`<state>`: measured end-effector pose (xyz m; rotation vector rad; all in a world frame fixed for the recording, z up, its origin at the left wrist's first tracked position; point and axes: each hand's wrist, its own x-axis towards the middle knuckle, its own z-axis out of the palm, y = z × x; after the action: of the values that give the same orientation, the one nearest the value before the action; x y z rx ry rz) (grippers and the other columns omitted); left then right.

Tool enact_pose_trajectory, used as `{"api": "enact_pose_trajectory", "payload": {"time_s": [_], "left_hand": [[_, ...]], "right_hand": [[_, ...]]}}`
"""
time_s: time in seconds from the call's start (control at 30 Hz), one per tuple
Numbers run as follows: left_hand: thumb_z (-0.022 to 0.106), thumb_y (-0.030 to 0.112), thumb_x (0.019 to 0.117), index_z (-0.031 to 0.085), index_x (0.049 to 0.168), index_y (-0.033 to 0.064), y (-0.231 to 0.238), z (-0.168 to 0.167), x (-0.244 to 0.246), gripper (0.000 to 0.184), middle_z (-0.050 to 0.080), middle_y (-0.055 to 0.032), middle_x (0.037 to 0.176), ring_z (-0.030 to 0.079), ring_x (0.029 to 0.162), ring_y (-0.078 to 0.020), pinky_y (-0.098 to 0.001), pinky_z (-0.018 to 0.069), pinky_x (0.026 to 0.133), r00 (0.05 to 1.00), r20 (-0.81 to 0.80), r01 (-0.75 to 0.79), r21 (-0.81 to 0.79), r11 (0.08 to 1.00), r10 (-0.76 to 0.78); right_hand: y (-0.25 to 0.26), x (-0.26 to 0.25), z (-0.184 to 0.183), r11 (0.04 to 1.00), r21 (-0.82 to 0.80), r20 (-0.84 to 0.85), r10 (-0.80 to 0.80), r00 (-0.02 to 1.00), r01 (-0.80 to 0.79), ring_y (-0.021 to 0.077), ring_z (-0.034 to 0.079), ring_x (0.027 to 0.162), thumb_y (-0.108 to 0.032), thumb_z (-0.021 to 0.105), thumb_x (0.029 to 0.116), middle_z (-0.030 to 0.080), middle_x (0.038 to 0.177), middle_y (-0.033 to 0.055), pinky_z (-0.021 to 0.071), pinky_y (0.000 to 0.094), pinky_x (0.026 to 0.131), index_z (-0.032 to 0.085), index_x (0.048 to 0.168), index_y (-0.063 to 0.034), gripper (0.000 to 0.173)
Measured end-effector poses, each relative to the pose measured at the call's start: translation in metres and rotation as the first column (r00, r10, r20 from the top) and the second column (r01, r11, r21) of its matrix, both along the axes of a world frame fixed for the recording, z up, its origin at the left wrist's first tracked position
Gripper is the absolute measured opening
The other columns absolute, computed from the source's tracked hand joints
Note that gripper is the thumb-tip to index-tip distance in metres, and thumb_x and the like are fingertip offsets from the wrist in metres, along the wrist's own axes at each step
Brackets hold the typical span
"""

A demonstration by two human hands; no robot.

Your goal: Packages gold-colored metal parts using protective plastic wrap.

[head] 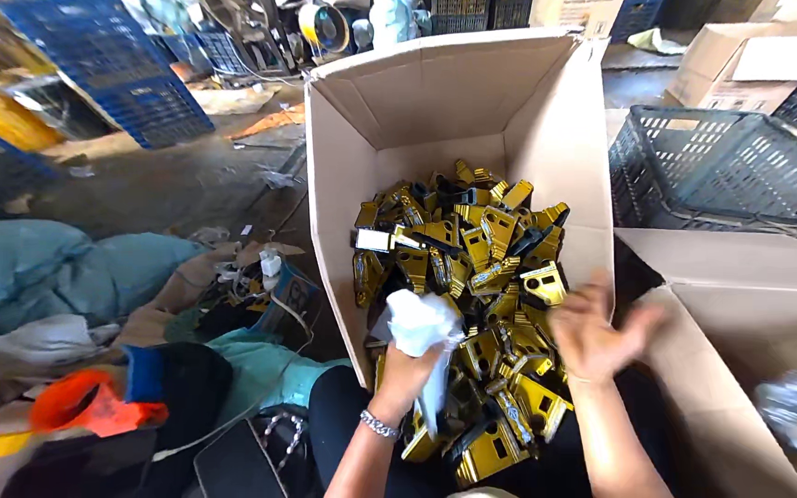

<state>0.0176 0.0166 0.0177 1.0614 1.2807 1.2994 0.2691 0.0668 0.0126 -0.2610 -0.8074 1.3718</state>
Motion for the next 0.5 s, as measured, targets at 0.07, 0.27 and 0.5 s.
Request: {"api": "enact_pose_trajectory", "payload": {"time_s": [0.07,0.27,0.5], "left_hand": [[0.085,0.004,0.0736,0.061,0.118,-0.0095,0.006,-0.012,0.019,0.052,0.073,-0.0082,0.104,0.071,0.098,-0.0086,-0.0277,0.0593,0.092,0.995,-0.101,-0.003,0.135,0.991,0.016],[0.088,0.001,0.0687,0.059,0.122,-0.0062,0.000,0.005,0.031,0.062,0.073,-0.0059,0.107,0.070,0.100,-0.0089,-0.0271,0.0585,0.092,0.987,0.032,0.157,0.052,0.986,-0.159],[0.080,0.004,0.0776,0.062,0.116,-0.0021,0.001,0.003,0.004,0.042,0.073,-0.0018,0.097,0.071,0.089,-0.0059,-0.0261,0.0604,0.084,0.950,-0.197,0.235,-0.064,0.970,-0.244]], "right_hand": [[-0.014,-0.031,0.010,0.976,-0.216,0.564,0.148,0.813,-0.028,0.0128,0.069,0.096,-0.036,0.057,0.1026,0.071,0.111,0.0034,0.0591,0.0324,0.083,0.061,0.129,-0.0050,0.041],[-0.021,-0.054,0.010,0.958,-0.244,0.846,0.133,0.517,0.152,0.0032,0.057,0.067,-0.017,0.054,0.1037,0.062,0.081,0.0004,0.0511,0.0225,0.065,0.067,0.103,0.0021,0.023],[-0.040,-0.043,-0.009,0.884,-0.426,0.566,0.426,0.706,-0.192,0.0073,0.068,0.068,-0.002,0.060,0.0962,0.071,0.081,-0.0029,0.0609,0.0264,0.068,0.067,0.098,-0.0040,0.008]]}}
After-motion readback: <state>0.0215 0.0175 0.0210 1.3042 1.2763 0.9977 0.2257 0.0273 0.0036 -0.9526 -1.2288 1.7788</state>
